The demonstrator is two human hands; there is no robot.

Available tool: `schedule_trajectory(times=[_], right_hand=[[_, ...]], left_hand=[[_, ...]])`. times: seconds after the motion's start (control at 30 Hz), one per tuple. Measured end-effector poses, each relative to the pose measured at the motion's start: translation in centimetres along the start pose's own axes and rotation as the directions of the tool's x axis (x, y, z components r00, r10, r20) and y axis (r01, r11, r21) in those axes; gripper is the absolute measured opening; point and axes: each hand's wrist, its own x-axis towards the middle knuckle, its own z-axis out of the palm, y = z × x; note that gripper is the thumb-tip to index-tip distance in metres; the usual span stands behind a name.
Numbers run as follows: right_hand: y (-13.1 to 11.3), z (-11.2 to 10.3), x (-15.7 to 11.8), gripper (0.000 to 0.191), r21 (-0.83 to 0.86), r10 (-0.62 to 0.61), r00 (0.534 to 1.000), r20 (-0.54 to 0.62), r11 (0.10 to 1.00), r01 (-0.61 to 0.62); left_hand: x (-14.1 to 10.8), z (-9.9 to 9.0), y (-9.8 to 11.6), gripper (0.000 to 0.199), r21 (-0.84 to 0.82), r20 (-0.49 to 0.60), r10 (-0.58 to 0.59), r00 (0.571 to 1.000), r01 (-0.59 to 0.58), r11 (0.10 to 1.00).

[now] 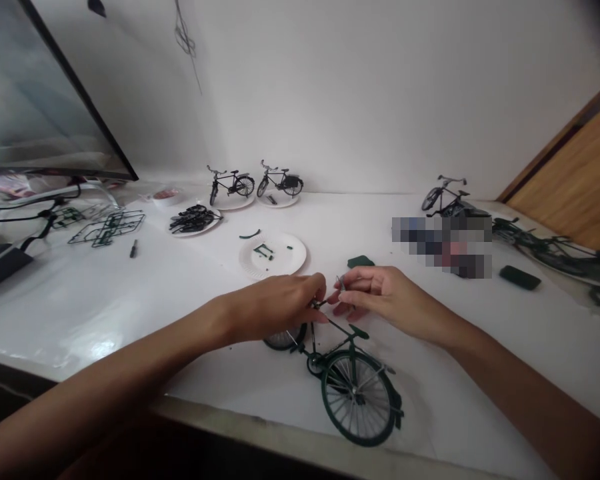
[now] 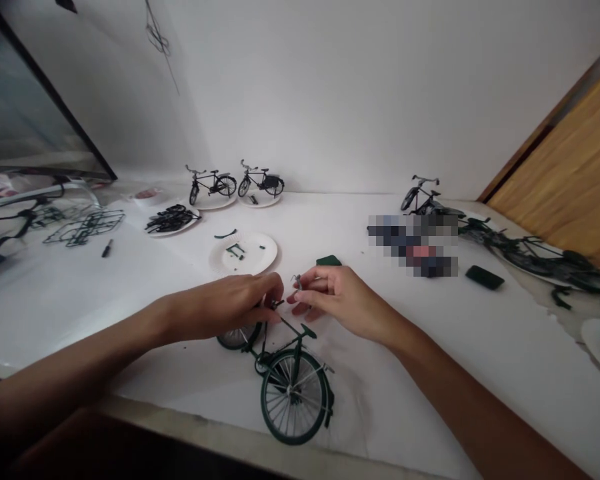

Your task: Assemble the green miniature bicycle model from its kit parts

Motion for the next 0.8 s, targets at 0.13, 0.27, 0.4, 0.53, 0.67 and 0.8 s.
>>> schedule_trajectory(times=[0.13, 0.27, 0.4, 0.53, 0.67, 0.8], right_hand=[[0.2, -0.2, 0.1, 0.025, 0.061, 0.04, 0.998, -0.046, 0.997, -0.037], [0.2, -0.6, 0.0, 0.025, 0.177, 0.068, 0.997, -0.047, 0.982, -0.058], [0.4, -0.9, -0.2, 0.02, 0.261, 0.053, 0.998, -0.025, 0.964, -0.044], [0.5, -1.1, -0.2, 0.024, 0.141, 0.001, 1.0, 0.022, 0.99, -0.004], [0.3, -1.4, -0.1, 0.025, -0.059, 0.012, 0.998, 0.066, 0.998, -0.008], [0.4, -1.6, -0.1, 0.025, -0.126, -0.019, 0.993, 0.12, 0.991, 0.034]], left_hand=[[0.6, 0.7, -0.2, 0.028, -0.216, -0.038, 0.0, 0.999, -0.008, 0.976], [1.2, 1.0, -0.4, 0.034, -0.404, -0.054, -0.067, 0.996, 0.039, 0.914], [1.6, 1.0, -0.8, 0.039, -0.57, -0.016, -0.079, 0.997, 0.056, 0.82], [1.7, 0.4, -1.6, 0.039, -0.691, 0.068, 0.001, 0.998, 0.047, 0.721], [1.5, -0.3, -2.0, 0.04, -0.752, 0.204, 0.1, 0.974, 0.09, 0.653], [1.6, -0.3, -2.0, 0.041, -0.776, 0.207, 0.045, 0.977, 0.136, 0.615]])
